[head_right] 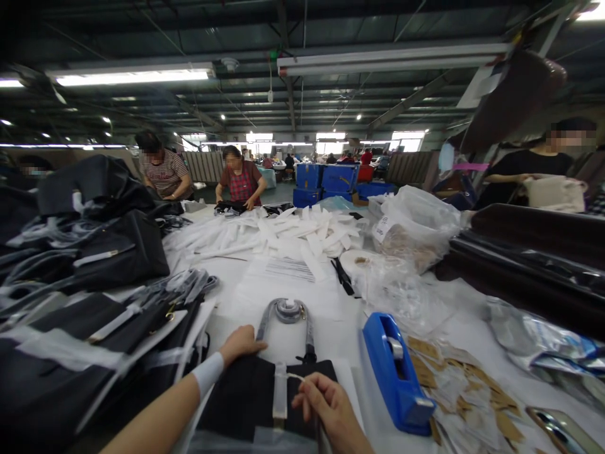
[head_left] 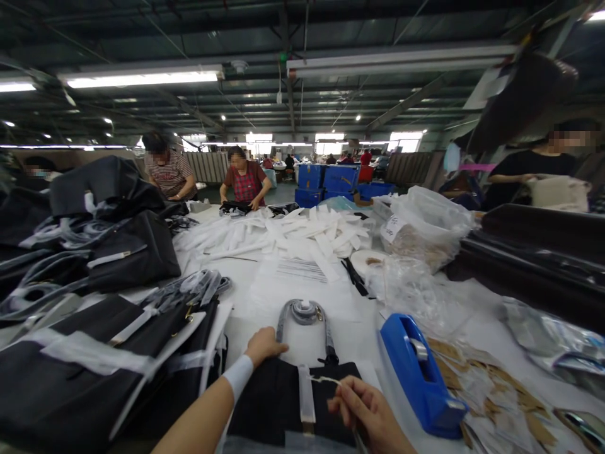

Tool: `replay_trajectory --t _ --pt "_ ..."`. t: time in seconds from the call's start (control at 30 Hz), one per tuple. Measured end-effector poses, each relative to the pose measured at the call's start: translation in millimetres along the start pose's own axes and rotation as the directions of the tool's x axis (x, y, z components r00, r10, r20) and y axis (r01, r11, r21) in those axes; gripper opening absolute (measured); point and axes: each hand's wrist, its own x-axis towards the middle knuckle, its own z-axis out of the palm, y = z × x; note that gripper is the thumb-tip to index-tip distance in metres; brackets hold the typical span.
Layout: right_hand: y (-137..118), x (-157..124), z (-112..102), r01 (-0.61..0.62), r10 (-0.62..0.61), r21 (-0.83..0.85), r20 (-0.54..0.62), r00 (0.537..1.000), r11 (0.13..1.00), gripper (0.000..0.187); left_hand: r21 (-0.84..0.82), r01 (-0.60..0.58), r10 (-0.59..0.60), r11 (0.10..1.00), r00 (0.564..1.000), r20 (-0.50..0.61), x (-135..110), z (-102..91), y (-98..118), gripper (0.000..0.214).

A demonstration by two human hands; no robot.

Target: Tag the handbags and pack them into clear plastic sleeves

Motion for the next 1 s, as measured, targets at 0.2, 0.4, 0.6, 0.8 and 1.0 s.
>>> replay_trajectory --t 0.2,0.4,0.6,0.8,1.0 --pt "32 46 -18 -0.165 0.108 -0.276 -0.211 0.972 0.947 0.050 -0.234 0.042 -0.012 0.971 0.991 0.130 21 19.6 -8 0.015" --pt "33 106 0 -0.061 -0.048 -0.613 -0.161 0.986 0.788 0.036 -0.642 -0.049 0.265 0.765 0.933 0.244 15 6.7 -12 0.026" --pt "53 152 51 0.007 0.017 -0.595 0.035 0.999 0.804 0.028 -0.688 -0.045 0.370 0.724 0.867 0.333 20 0.6 -20 0.032" --pt "63 150 47 -0.018 0.000 -0.640 -0.028 1.000 0.768 0.028 -0.513 -0.104 0.279 0.852 0.919 0.277 30 -2.9 -40 0.021" --pt "39 160 56 0.078 -0.110 -0.687 -0.003 0.994 0.722 0.027 -0.377 -0.172 0.192 0.910 0.981 0.017 29 -23.3 -46 0.017"
